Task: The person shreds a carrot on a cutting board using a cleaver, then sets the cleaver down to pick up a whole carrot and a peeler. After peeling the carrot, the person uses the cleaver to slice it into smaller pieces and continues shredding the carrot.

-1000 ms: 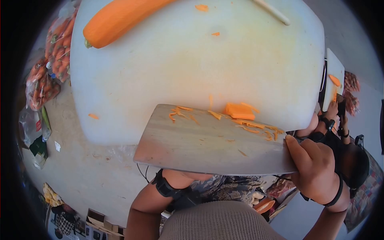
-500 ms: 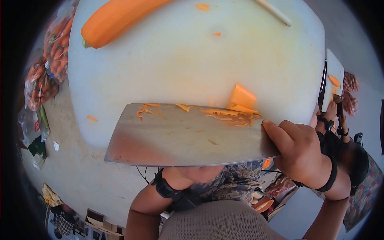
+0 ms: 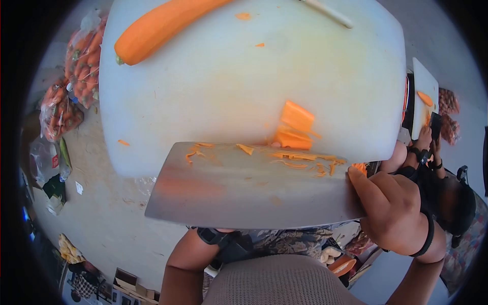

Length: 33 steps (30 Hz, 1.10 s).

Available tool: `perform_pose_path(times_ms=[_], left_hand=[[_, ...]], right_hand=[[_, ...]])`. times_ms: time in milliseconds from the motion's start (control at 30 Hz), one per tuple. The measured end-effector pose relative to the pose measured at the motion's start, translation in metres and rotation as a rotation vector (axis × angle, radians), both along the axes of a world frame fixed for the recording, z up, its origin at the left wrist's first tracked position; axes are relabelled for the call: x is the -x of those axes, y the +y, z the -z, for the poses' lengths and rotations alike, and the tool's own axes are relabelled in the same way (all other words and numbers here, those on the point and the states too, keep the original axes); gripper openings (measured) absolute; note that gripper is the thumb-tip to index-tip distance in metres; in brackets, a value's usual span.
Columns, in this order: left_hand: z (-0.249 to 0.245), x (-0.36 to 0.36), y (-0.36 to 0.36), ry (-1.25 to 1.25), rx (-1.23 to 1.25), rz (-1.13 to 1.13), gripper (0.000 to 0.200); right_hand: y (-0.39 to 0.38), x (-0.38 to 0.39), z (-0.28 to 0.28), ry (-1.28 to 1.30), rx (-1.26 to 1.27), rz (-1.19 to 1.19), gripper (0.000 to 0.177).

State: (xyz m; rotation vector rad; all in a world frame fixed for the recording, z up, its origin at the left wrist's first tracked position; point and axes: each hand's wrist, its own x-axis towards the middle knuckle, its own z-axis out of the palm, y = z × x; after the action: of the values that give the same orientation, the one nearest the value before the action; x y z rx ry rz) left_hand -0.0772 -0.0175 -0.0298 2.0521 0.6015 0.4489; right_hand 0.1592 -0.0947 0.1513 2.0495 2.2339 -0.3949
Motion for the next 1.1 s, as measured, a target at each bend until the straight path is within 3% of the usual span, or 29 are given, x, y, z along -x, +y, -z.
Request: perform_pose_path(times_ms=[433, 500, 733, 767, 833, 933, 1033, 1100], left_hand=[[0.018, 0.017, -0.013, 0.061, 0.284, -0.129, 0.029], [0.021, 0.017, -0.017, 0.042, 0.368, -0.160, 0.029], [0.026, 0.008, -0.038, -0.137, 0.779, -0.355, 0.029], [0.022, 0.010, -0.030, -0.138, 0.779, -0.355, 0.029], [-0.007, 0.004, 0.005, 0.185, 0.256, 0.068, 0.031], [-0.002, 0.007, -0.002, 0.120, 0.078, -0.001, 0.031], [-0.010, 0.005, 0.005, 0.191, 0.220, 0.082, 0.030], [-0.007, -0.002, 0.005, 0.103, 0.175, 0.090, 0.031]], right_hand=[[-0.007, 0.000, -0.002, -0.037, 0.005, -0.004, 0.041], [-0.010, 0.002, -0.007, 0.030, 0.130, 0.087, 0.070], [-0.011, 0.002, -0.011, 0.030, 0.123, 0.087, 0.069], [-0.012, 0.001, -0.009, 0.032, 0.114, 0.095, 0.069], [-0.012, 0.001, -0.009, 0.035, 0.104, 0.104, 0.069], [-0.011, 0.001, -0.008, 0.039, 0.117, 0.121, 0.069], [-0.010, 0.001, -0.008, 0.028, 0.118, 0.111, 0.069], [-0.008, 0.001, -0.009, 0.015, 0.143, 0.104, 0.069]])
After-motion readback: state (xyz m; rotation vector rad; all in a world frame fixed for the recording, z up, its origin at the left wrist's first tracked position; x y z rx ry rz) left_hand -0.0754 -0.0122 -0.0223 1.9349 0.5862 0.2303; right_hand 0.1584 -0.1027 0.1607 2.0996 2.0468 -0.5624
